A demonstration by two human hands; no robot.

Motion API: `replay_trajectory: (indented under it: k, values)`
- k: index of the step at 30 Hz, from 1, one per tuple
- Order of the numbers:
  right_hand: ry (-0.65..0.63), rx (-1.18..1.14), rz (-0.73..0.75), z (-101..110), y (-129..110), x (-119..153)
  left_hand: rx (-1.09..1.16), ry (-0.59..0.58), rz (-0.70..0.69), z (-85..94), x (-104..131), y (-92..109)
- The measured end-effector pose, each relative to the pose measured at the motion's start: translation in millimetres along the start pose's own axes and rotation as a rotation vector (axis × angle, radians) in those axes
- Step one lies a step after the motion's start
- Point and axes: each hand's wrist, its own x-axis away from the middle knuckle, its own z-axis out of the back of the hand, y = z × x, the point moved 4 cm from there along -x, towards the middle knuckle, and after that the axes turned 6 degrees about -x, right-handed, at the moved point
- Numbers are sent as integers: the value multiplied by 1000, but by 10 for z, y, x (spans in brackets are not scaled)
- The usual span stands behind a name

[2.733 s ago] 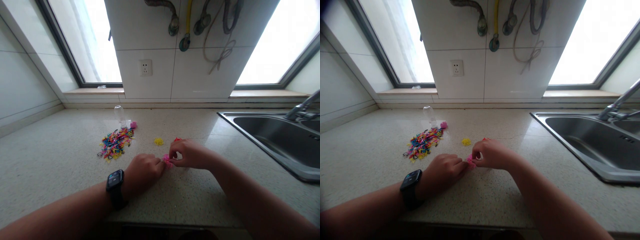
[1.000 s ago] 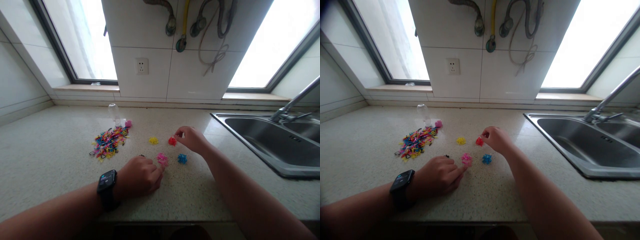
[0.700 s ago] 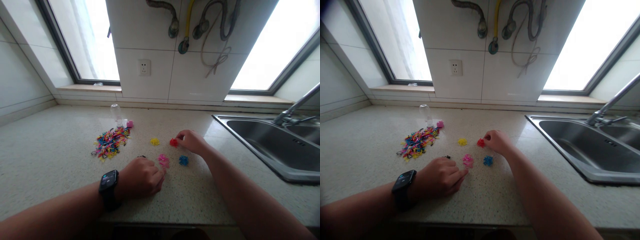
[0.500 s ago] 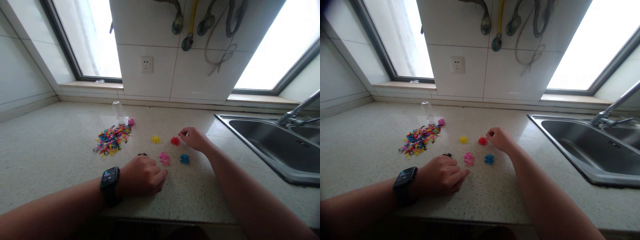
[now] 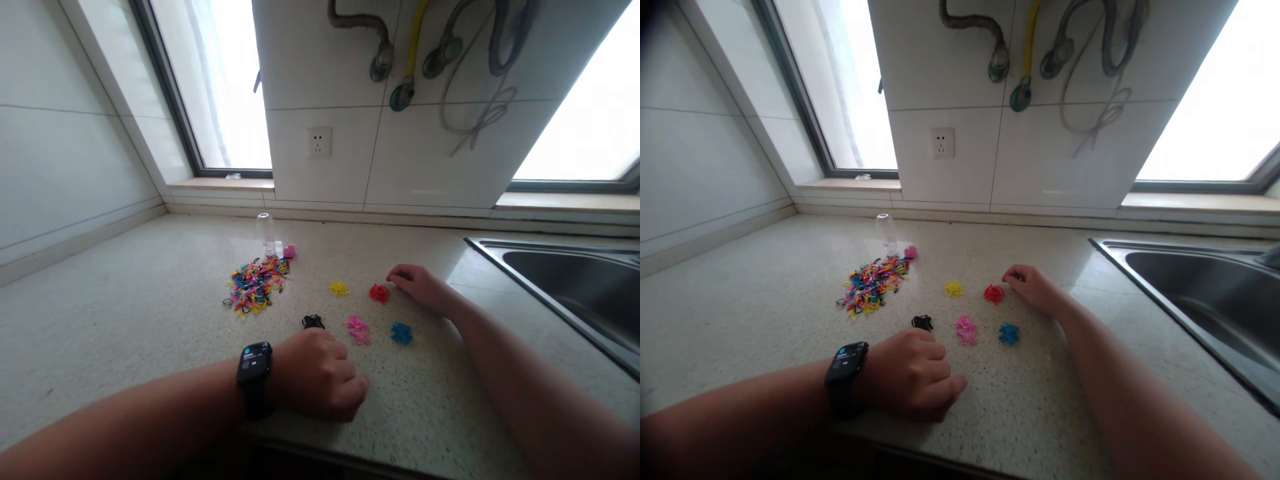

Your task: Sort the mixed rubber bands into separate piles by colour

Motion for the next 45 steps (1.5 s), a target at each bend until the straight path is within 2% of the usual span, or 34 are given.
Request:
replay_trajectory:
  k: [4,6,8,10,13,15,16,21,24,27,31,34,39,45]
  values:
    - [-13,42,26,-2,58,-21,52,9,-125,116,-21,133]
    - [-31,50,35,0,47,-21,66,18,-137,189,-32,170]
    - [-46,46,37,8,23,-14,56,-4,-134,239,-34,148]
    - [-62,34,36,15,5,-9,20,-45,-109,261,-17,34]
    - [-78,24,25,18,9,-13,-40,-91,11,270,70,-316]
    - [-85,20,22,16,20,-20,-51,-134,193,265,191,-646]
    - [-86,19,22,14,23,-23,-33,-158,319,260,276,-826]
    - [-90,36,19,12,10,-17,-110,-150,685,269,805,-1527]
    - [-86,31,21,15,-5,-12,-133,-163,879,234,1156,-1824]
    - [-87,23,11,18,-6,-12,-97,-216,997,194,1466,-2028]
    - [-105,23,0,15,7,-15,11,-311,1067,195,1778,-2182]
    - [-110,25,10,12,21,-21,90,-369,1084,202,1921,-2234]
    - [-119,9,-1,2,55,-32,138,-434,1090,111,2010,-2277]
    - [-138,34,10,1,54,-30,74,-482,1159,-70,2045,-2315]
